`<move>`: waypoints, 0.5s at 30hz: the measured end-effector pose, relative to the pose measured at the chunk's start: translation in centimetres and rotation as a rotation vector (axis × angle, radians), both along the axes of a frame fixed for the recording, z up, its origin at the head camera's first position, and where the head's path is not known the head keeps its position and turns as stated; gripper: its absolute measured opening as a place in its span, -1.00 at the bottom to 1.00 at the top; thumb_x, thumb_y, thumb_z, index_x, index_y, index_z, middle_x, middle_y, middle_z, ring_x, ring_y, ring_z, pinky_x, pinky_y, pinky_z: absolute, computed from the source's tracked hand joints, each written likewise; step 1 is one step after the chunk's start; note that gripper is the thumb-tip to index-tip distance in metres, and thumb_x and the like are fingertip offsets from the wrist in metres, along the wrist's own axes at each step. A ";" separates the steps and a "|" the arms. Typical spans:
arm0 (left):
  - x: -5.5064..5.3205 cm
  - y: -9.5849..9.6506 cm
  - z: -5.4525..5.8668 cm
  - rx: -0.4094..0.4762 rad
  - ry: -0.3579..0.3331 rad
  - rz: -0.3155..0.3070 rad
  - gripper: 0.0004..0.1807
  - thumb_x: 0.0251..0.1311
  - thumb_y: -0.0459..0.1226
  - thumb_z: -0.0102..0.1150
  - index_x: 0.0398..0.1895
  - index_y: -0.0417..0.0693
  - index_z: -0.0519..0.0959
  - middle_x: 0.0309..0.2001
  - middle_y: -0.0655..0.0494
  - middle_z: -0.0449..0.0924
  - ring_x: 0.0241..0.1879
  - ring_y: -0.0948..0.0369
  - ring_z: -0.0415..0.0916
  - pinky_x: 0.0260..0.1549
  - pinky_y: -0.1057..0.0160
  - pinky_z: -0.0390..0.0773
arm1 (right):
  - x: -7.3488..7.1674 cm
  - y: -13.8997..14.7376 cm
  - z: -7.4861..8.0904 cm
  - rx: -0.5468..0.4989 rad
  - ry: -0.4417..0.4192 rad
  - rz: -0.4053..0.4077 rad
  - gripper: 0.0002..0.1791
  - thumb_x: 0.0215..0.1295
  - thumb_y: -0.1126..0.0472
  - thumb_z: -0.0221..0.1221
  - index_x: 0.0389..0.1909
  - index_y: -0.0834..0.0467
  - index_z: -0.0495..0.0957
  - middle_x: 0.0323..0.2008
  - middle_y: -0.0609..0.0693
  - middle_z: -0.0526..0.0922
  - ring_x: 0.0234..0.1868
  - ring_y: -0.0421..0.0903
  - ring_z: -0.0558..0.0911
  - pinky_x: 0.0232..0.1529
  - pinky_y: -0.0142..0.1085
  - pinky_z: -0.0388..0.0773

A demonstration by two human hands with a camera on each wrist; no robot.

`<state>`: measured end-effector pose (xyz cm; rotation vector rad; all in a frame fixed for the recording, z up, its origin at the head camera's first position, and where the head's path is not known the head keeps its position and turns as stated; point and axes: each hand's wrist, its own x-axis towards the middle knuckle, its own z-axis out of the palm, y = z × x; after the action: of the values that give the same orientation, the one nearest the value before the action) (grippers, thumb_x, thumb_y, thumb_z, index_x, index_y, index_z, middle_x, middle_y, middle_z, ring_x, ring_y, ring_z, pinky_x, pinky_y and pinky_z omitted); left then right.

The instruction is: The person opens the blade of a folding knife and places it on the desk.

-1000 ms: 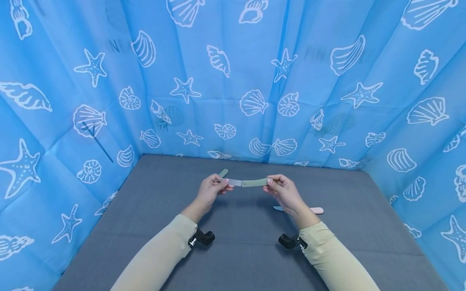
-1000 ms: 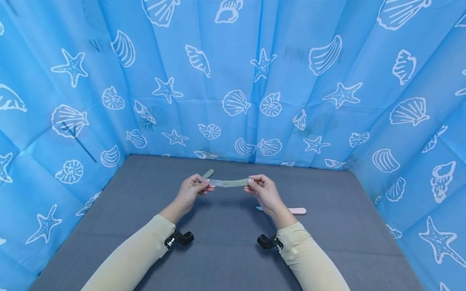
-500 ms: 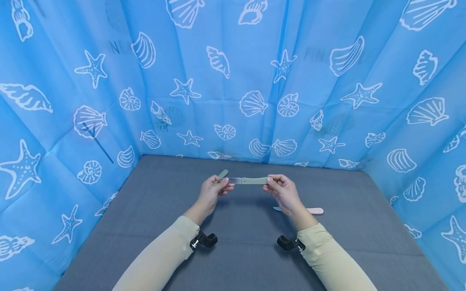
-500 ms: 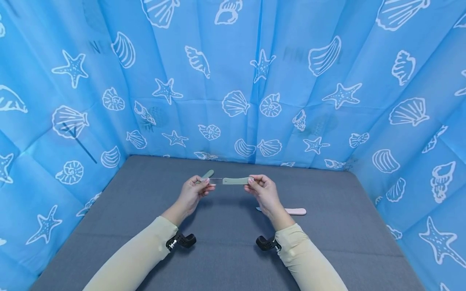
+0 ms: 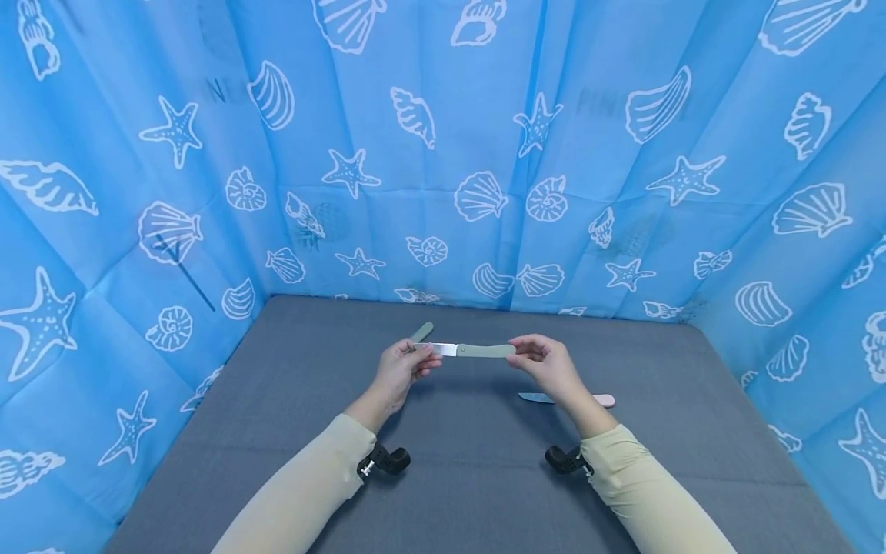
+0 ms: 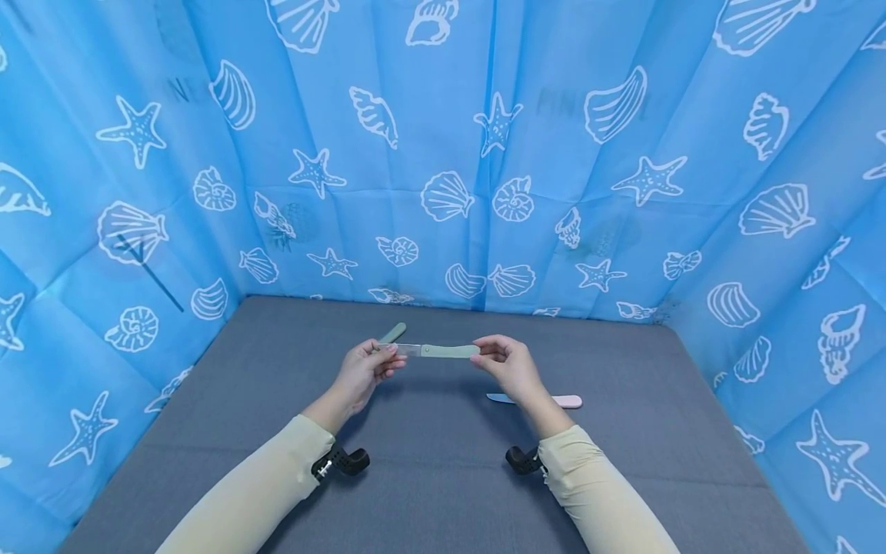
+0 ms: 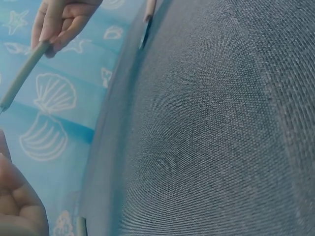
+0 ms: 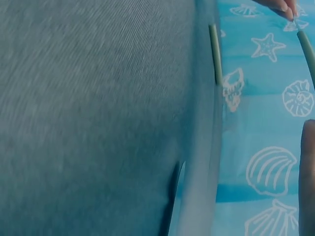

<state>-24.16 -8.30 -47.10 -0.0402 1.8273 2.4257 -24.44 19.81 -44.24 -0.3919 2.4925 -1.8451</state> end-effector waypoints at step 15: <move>-0.2 -0.5 -0.6 -0.043 -0.086 -0.048 -0.87 0.40 -0.28 0.20 -0.27 -0.12 0.48 -0.33 0.05 0.75 -0.37 0.31 0.69 -0.28 0.27 0.58 | -0.6 1.0 -0.7 -0.029 -0.129 0.086 -0.72 0.34 0.41 0.25 0.01 0.46 0.55 -0.24 0.12 0.71 -0.25 -0.17 0.73 -0.03 0.02 0.61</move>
<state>-24.33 -8.80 -47.73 -0.1018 1.8214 2.3153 -25.07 20.77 -44.91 -0.3627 2.3308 -1.8141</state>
